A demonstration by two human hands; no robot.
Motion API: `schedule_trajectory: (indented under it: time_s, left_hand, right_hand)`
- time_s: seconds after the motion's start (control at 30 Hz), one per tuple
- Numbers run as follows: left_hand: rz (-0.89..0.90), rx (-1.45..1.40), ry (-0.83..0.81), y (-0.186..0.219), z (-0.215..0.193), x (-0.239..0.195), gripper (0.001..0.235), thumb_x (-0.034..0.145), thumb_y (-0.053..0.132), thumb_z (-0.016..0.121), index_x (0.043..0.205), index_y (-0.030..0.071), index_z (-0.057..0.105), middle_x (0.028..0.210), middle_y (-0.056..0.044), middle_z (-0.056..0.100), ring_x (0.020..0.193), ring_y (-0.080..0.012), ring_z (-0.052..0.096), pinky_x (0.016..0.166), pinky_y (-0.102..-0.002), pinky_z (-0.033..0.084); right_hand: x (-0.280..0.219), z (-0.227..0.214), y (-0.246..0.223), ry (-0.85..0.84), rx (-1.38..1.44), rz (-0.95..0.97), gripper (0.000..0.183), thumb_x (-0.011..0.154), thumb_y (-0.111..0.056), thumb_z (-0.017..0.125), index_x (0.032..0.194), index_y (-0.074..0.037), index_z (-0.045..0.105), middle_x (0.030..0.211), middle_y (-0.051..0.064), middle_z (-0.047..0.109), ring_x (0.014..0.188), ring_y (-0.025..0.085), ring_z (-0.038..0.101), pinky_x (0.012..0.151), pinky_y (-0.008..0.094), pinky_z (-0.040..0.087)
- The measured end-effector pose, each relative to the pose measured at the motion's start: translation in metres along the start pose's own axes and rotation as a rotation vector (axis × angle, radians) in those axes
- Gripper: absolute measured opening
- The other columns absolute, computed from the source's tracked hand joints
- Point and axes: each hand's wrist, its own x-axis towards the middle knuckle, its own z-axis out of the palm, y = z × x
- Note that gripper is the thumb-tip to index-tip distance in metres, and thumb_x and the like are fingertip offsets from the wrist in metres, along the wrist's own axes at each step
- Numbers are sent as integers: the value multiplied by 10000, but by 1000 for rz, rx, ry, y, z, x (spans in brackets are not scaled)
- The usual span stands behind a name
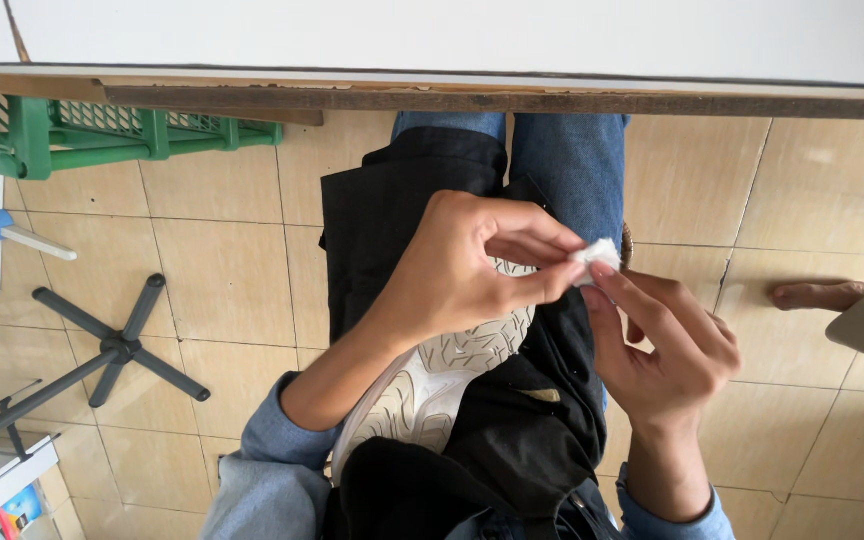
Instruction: The person cleans a beige and white sneaker by wiping the upper and sole with a cotton pad. They apply liquid from a bottle onto the pad and continue wiping the shoe's surface and sole while holding it on their lap.
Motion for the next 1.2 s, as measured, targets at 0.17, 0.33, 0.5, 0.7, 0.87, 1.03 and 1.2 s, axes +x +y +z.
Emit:
schedule_trajectory:
  time_s: [0.17, 0.33, 0.5, 0.7, 0.87, 1.03, 1.2]
  left_hand:
    - [-20, -14, -1, -8, -3, 3, 132, 938, 115, 847, 1061, 68, 846, 961, -82, 883, 862, -121, 870, 838, -201, 736]
    - [18, -45, -102, -13, -15, 2, 207, 956, 108, 859, 1156, 70, 823, 1045, -105, 881, 951, -161, 887, 916, -247, 764]
    - [2, -197, -196, -16, -17, 6, 216, 923, 142, 900, 1095, 43, 813, 1037, -125, 874, 936, -163, 881, 883, -206, 739]
    - [-51, -260, -228, -23, -12, 13, 190, 938, 132, 891, 1085, 31, 826, 976, -117, 874, 902, -116, 847, 820, -179, 706]
    - [94, -146, -274, -34, -11, 17, 173, 961, 168, 874, 1089, 61, 827, 1040, -101, 871, 990, -142, 854, 934, -220, 720]
    - [515, 172, -209, -64, 0, 19, 248, 1053, 94, 880, 1273, 105, 768, 1121, -49, 849, 971, -171, 855, 895, -285, 727]
    - [501, 173, -203, -69, 1, 26, 175, 1071, 123, 824, 1234, 83, 773, 1128, -73, 850, 1000, -204, 870, 911, -302, 734]
  right_hand:
    - [2, -2, 6, 10, 4, -18, 102, 1055, 97, 895, 1116, 23, 863, 916, 206, 838, 646, 196, 689, 578, 325, 464]
    - [11, -8, 12, -28, 15, -99, 216, 1030, 224, 897, 1055, 9, 884, 987, 210, 870, 695, 216, 736, 615, 356, 509]
    - [17, -12, 4, -65, 32, -78, 53, 1087, 70, 872, 1055, 28, 871, 914, 210, 844, 660, 239, 695, 607, 357, 456]
    - [-6, -6, 42, -81, -25, -268, 675, 1009, -325, 1145, 1465, -44, 733, 1355, 283, 859, 731, 154, 776, 600, 293, 490]
    - [-2, -2, 45, 17, 75, -323, 124, 1004, 126, 934, 1013, 6, 902, 932, 213, 888, 547, 181, 651, 515, 337, 369]
    - [-14, 2, 42, 59, 134, -14, 98, 1045, 63, 943, 1006, 29, 859, 926, 202, 846, 538, 144, 538, 531, 326, 312]
    - [-3, 3, 43, 41, 65, -156, 137, 1037, 135, 1005, 1080, 49, 908, 986, 294, 881, 602, 225, 653, 542, 358, 349]
